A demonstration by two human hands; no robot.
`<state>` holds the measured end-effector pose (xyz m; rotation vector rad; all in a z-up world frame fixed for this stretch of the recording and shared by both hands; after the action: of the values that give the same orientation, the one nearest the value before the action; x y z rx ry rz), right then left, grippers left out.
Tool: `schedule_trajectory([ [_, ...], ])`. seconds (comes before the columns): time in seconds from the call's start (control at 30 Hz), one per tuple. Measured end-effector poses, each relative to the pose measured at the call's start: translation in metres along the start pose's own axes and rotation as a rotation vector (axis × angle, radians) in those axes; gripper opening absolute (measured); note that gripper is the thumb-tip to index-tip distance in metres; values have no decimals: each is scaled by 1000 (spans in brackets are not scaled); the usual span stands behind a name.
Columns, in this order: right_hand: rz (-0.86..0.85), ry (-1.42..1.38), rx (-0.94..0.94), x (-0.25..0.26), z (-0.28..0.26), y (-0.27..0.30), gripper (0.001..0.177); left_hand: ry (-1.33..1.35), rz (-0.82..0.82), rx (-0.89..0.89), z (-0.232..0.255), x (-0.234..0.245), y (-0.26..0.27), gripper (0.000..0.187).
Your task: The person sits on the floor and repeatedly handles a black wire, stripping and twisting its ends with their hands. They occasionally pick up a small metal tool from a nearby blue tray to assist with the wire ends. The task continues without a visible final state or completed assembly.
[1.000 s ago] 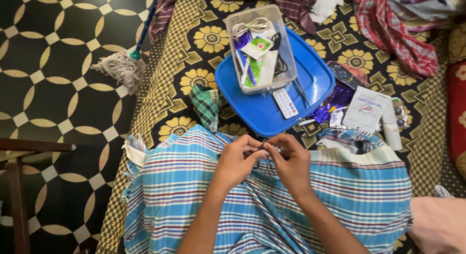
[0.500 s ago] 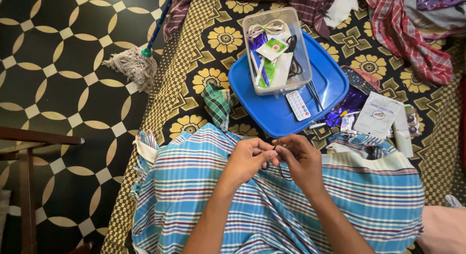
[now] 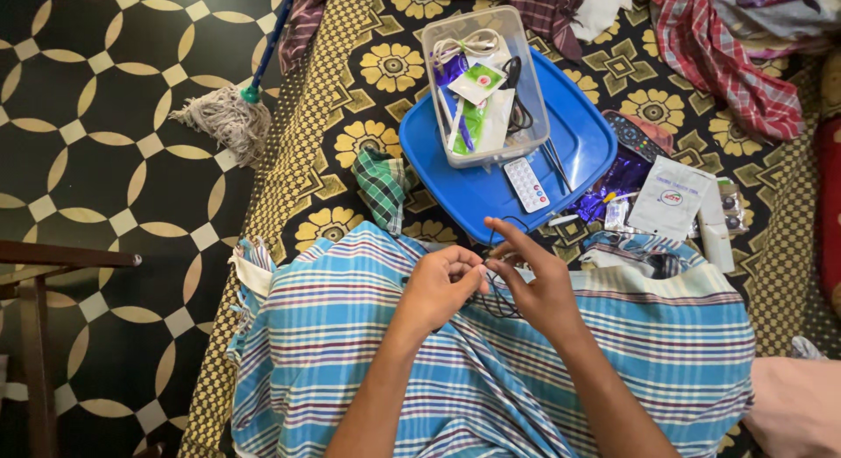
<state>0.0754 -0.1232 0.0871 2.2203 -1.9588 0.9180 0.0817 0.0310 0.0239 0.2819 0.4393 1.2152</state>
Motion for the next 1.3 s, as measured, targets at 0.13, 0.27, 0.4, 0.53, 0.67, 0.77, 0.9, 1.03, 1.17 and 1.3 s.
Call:
schedule_trajectory([
  [0.13, 81, 324, 185, 6, -13, -1, 60, -99, 88, -12, 8, -1, 6, 15],
  [0.27, 210, 505, 355, 10, -22, 3, 41, -218, 191, -12, 17, -3, 11, 15],
  [0.4, 186, 526, 332, 6, -21, 5, 27, -350, 311, -34, 26, -2, 15, 16],
  [0.53, 118, 303, 270, -3, -18, 5, 21, -331, 365, -68, 28, 0, 14, 17],
  [0.67, 6, 122, 77, -10, -11, 5, 16, -215, 297, -68, 19, 3, 9, 16],
  [0.77, 60, 23, 55, -10, -11, 9, 18, -105, 218, -89, 9, 1, 3, 15],
  [0.9, 57, -130, -368, -11, 15, 18, 21, -13, 147, -50, -5, 0, -5, 15],
  [1.03, 107, -247, -430, -12, 26, 22, 19, 125, 67, -4, -15, 0, -11, 15],
  [1.17, 118, -291, -425, -12, 30, 21, 17, 180, 8, 58, -20, 1, -14, 16],
  [1.3, 111, -239, -365, -11, 26, 19, 17, 186, -28, 102, -23, 1, -14, 17],
])
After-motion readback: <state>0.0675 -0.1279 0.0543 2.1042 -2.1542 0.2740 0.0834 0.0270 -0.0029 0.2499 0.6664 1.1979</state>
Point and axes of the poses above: each hand's wrist, its own y-axis away from the middle knuckle, its own x-axis out of the back of the hand, z = x × y, the point moved 4 cm from there along -y, towards the middle knuckle, and after that the axes turned 10 degrees about x, right-handed, at the moved point
